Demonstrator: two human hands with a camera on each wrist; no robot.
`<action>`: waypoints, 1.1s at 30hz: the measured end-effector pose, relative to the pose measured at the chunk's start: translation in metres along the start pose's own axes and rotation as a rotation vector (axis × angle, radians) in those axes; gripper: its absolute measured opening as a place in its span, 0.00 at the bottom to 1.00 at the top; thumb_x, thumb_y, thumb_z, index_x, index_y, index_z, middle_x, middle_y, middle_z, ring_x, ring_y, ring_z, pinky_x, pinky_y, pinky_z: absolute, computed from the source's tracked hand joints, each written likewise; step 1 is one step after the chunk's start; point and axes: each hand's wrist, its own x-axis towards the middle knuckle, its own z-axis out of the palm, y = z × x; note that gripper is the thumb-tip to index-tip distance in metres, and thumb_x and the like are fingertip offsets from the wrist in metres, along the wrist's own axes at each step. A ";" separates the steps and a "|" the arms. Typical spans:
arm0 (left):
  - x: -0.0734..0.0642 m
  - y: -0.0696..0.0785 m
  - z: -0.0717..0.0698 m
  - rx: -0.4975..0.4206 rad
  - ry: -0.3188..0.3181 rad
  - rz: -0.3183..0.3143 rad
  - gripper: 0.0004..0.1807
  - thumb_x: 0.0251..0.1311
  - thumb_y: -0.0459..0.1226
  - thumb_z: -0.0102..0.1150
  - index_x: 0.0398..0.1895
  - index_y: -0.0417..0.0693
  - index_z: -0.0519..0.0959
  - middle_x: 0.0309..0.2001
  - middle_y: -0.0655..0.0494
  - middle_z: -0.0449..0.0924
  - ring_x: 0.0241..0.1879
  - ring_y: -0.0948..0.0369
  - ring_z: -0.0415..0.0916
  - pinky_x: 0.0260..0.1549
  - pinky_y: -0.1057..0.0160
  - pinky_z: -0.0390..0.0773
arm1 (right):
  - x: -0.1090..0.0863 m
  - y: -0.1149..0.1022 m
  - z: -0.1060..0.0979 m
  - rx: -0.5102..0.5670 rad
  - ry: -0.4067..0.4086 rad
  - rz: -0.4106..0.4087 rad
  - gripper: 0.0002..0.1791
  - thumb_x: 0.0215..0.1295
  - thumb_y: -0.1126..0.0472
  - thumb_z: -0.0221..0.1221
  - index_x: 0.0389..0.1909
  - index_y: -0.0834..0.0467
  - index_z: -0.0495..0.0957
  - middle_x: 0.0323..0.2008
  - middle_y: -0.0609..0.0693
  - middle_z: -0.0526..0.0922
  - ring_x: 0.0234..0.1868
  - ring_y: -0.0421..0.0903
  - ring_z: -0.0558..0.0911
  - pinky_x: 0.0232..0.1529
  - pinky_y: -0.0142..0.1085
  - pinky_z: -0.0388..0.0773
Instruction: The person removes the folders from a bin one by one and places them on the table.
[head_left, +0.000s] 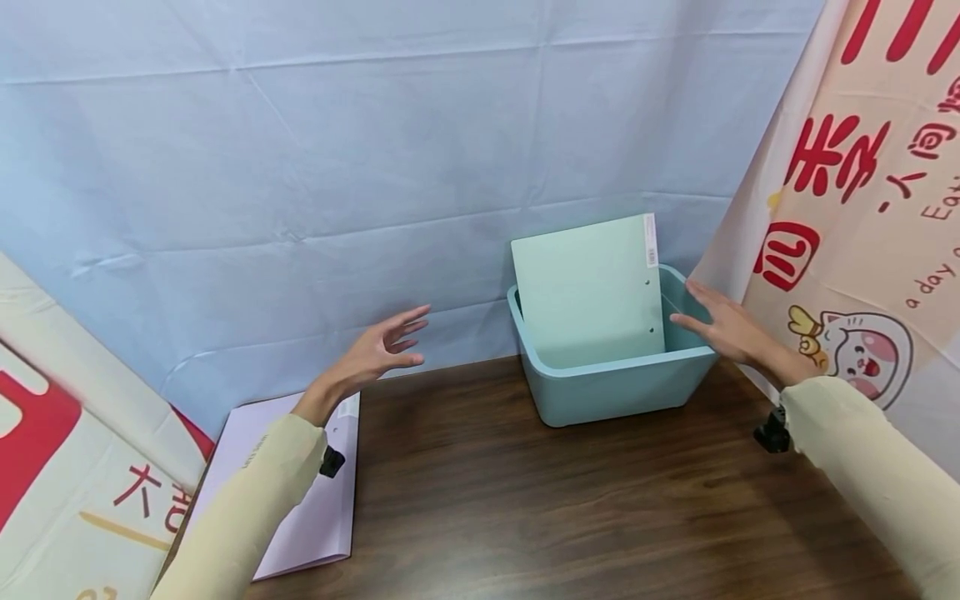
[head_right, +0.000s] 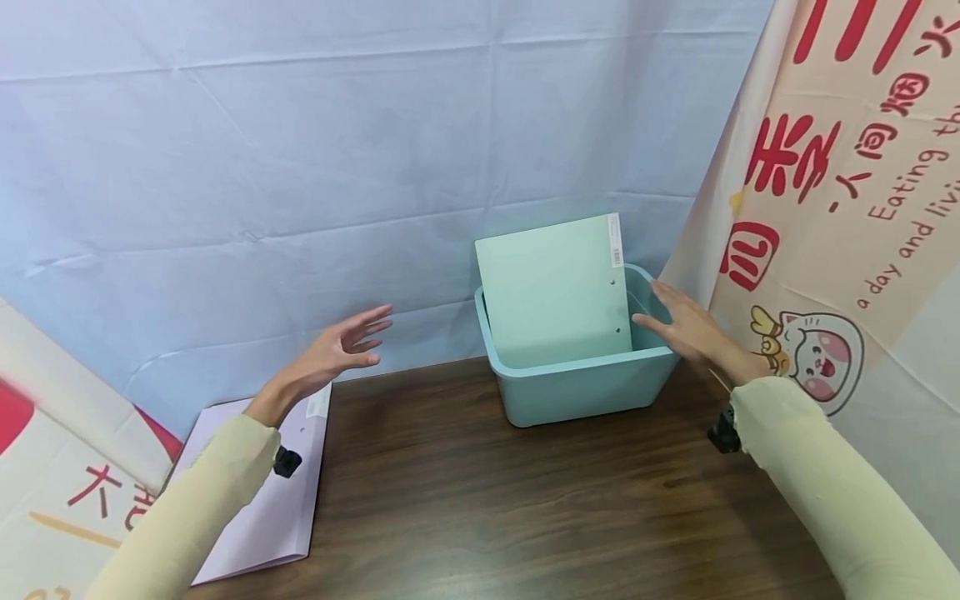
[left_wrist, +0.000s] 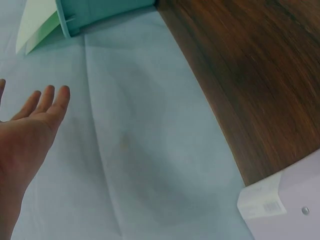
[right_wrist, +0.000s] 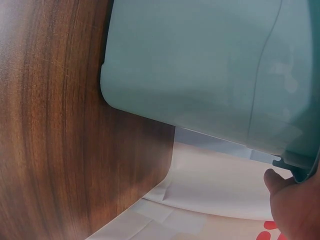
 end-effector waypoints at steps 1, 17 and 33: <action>0.001 0.000 0.001 -0.008 -0.003 0.009 0.44 0.67 0.30 0.70 0.83 0.61 0.63 0.84 0.53 0.57 0.81 0.45 0.56 0.77 0.39 0.61 | 0.000 0.000 0.000 -0.002 0.001 -0.001 0.52 0.80 0.36 0.50 0.85 0.63 0.36 0.83 0.72 0.41 0.81 0.76 0.44 0.72 0.79 0.45; 0.021 0.004 0.015 -0.053 -0.032 0.034 0.44 0.70 0.37 0.70 0.85 0.60 0.60 0.85 0.55 0.54 0.82 0.46 0.55 0.75 0.47 0.65 | 0.001 0.000 0.000 -0.005 -0.010 0.019 0.53 0.79 0.35 0.50 0.86 0.61 0.35 0.83 0.70 0.40 0.82 0.75 0.43 0.72 0.79 0.45; 0.056 0.011 0.036 -0.064 -0.041 0.039 0.44 0.70 0.43 0.70 0.85 0.60 0.60 0.85 0.48 0.52 0.82 0.43 0.53 0.77 0.39 0.61 | 0.000 0.000 0.001 -0.007 -0.006 0.025 0.53 0.79 0.36 0.50 0.86 0.61 0.35 0.83 0.71 0.41 0.82 0.75 0.44 0.72 0.78 0.46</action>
